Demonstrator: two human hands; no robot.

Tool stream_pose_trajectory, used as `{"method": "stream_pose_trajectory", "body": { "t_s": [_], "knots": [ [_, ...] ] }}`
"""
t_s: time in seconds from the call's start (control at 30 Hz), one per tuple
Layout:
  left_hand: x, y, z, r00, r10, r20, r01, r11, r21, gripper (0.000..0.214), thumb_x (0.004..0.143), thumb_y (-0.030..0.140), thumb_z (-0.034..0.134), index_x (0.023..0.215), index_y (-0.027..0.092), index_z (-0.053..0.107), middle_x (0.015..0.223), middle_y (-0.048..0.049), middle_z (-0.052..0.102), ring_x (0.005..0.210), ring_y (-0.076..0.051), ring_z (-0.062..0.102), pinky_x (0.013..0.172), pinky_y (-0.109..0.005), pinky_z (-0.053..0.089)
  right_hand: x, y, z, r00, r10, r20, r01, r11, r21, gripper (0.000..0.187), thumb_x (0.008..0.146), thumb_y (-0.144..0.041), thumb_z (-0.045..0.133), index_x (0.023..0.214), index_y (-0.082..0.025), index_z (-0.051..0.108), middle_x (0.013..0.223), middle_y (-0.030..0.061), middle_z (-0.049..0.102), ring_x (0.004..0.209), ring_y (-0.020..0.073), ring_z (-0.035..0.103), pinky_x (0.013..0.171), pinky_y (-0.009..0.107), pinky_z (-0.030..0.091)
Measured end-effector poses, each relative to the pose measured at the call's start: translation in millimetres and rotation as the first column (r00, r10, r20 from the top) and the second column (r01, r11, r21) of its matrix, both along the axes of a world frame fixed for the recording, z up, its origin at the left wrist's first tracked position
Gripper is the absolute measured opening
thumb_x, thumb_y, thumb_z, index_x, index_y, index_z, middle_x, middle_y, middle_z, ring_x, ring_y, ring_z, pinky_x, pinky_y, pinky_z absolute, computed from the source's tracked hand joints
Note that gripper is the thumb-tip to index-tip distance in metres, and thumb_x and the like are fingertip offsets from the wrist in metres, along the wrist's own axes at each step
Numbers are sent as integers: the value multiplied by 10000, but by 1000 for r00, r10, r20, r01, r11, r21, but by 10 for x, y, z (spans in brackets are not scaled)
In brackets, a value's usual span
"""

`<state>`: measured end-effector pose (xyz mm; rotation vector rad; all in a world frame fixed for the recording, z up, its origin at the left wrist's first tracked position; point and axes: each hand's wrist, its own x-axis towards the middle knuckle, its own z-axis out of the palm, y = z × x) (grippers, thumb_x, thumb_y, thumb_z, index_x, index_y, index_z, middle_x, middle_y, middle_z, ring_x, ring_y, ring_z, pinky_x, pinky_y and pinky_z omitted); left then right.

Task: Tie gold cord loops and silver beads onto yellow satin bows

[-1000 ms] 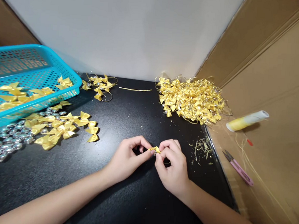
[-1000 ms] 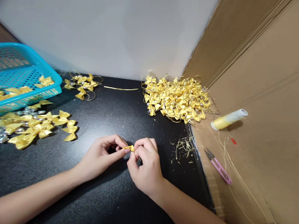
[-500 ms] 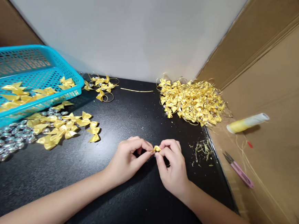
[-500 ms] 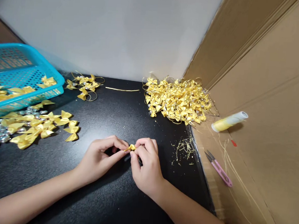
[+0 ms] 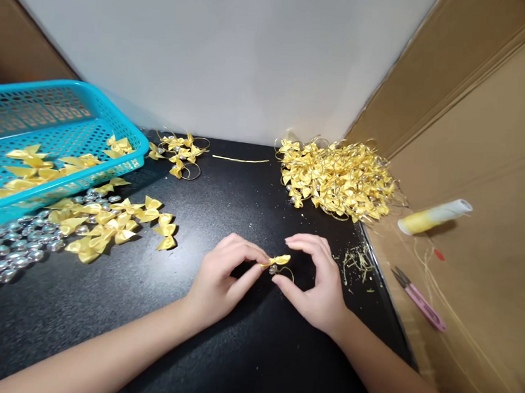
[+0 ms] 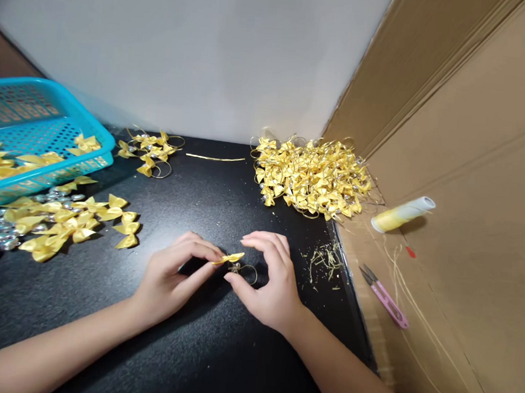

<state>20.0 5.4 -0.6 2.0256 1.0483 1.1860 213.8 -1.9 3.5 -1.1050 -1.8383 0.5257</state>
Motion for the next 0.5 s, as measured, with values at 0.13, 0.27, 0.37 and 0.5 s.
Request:
{"method": "stream_pose_trajectory", "body": {
  "t_s": [0.13,0.27,0.37,0.5],
  "knots": [
    [-7,-13,-3,1000,-1,-17,1,1000,-19,114,869,102,626,880,216,628,832,7,724,790,-143,634,759,-281,479,67,59,6,991,111,71,-111,994,2,269,793,-243,762,1036,-258,648,902,36,728,859,220,655,812,398,448],
    [1,-20,-2,1000,7,-23,-9,998,-56,84,870,128,636,865,211,642,792,7,709,742,-143,606,707,-271,473,68,73,-41,987,121,106,-129,990,66,199,787,-251,781,957,-248,678,834,20,751,741,195,673,776,394,417],
    [14,-16,8,1000,6,-25,-8,997,-73,70,874,140,633,845,202,648,769,3,704,722,-143,594,683,-265,467,52,70,-58,988,106,116,-120,985,125,183,789,-226,778,938,-233,671,807,13,755,704,177,681,781,389,414],
    [31,-12,14,1000,-23,-9,23,999,-34,81,872,122,630,837,191,652,757,6,704,724,-134,607,698,-260,467,24,65,-41,991,71,118,-95,973,212,58,849,-181,702,867,-213,658,732,-8,745,629,139,666,790,377,412]
  ]
}}
